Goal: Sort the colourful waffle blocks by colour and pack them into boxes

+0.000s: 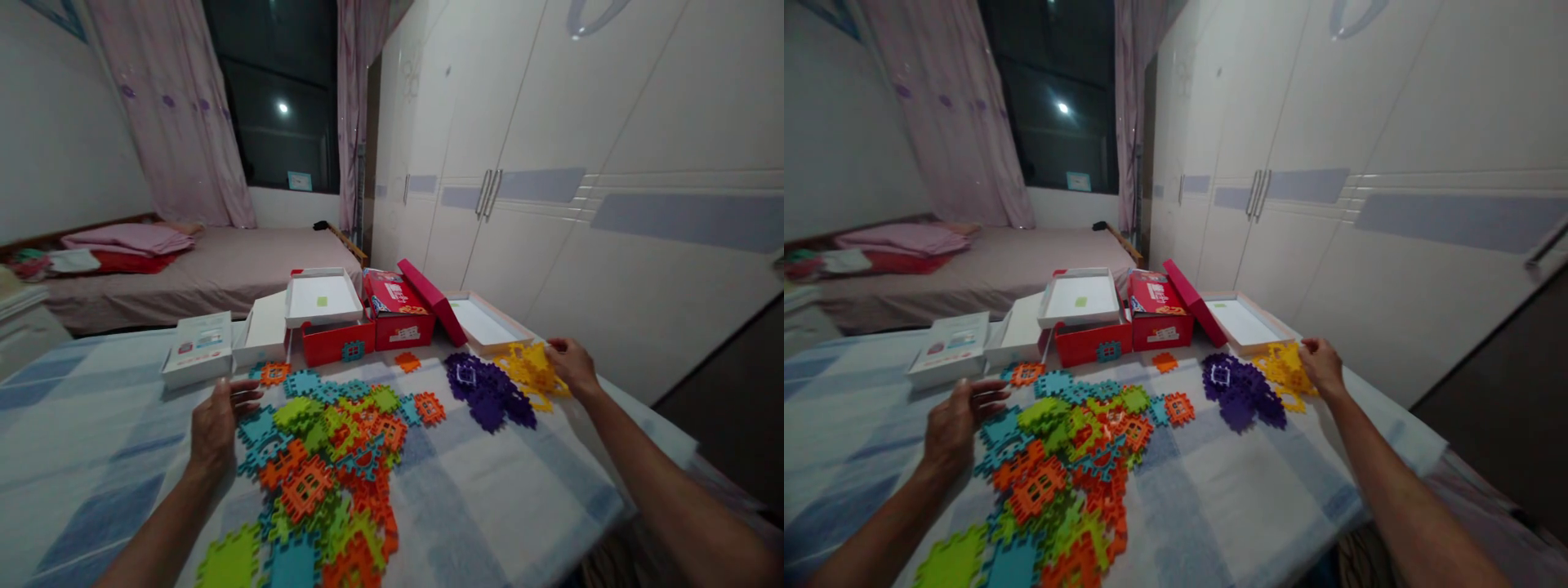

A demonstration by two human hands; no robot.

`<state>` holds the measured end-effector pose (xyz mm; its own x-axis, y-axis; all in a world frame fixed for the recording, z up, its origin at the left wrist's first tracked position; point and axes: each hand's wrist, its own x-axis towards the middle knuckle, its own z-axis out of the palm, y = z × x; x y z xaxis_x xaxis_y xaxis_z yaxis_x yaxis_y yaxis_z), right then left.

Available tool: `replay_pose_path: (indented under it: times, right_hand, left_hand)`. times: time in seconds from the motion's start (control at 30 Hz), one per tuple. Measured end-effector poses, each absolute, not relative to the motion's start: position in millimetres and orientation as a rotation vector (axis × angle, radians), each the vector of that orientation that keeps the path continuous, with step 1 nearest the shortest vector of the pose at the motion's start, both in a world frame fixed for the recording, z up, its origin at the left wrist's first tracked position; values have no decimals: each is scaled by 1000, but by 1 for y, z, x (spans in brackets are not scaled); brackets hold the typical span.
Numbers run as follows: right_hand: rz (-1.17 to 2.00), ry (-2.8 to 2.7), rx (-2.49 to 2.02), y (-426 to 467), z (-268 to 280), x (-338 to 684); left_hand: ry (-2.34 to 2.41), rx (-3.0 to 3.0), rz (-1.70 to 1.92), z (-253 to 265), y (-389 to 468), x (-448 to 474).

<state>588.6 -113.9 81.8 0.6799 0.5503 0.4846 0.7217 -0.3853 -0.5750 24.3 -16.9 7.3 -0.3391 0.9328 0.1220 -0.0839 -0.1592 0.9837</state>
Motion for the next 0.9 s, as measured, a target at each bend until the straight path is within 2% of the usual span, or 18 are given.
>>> replay_pose_path:
  times: [0.13, 0.23, 0.5, 0.7, 0.9]
  right_hand:
    - [-345, -1004, -2136, -104, 87, 577]
    - [-423, -1318, -1991, -96, 90, 533]
    - [179, -2313, -1294, -103, 75, 337]
    - [233, -2489, -1265, -99, 59, 252]
    - [328, -2590, -1029, -125, 58, 230]
  left_hand:
    - [1370, 1170, 1599, 14, -23, 29]
    - [1376, 1310, 1504, 20, -27, 35]
    - [1271, 1465, 1391, 15, -27, 41]
    - [1246, 1390, 1411, 17, -26, 40]
    - [1261, 1282, 1452, 15, -21, 35]
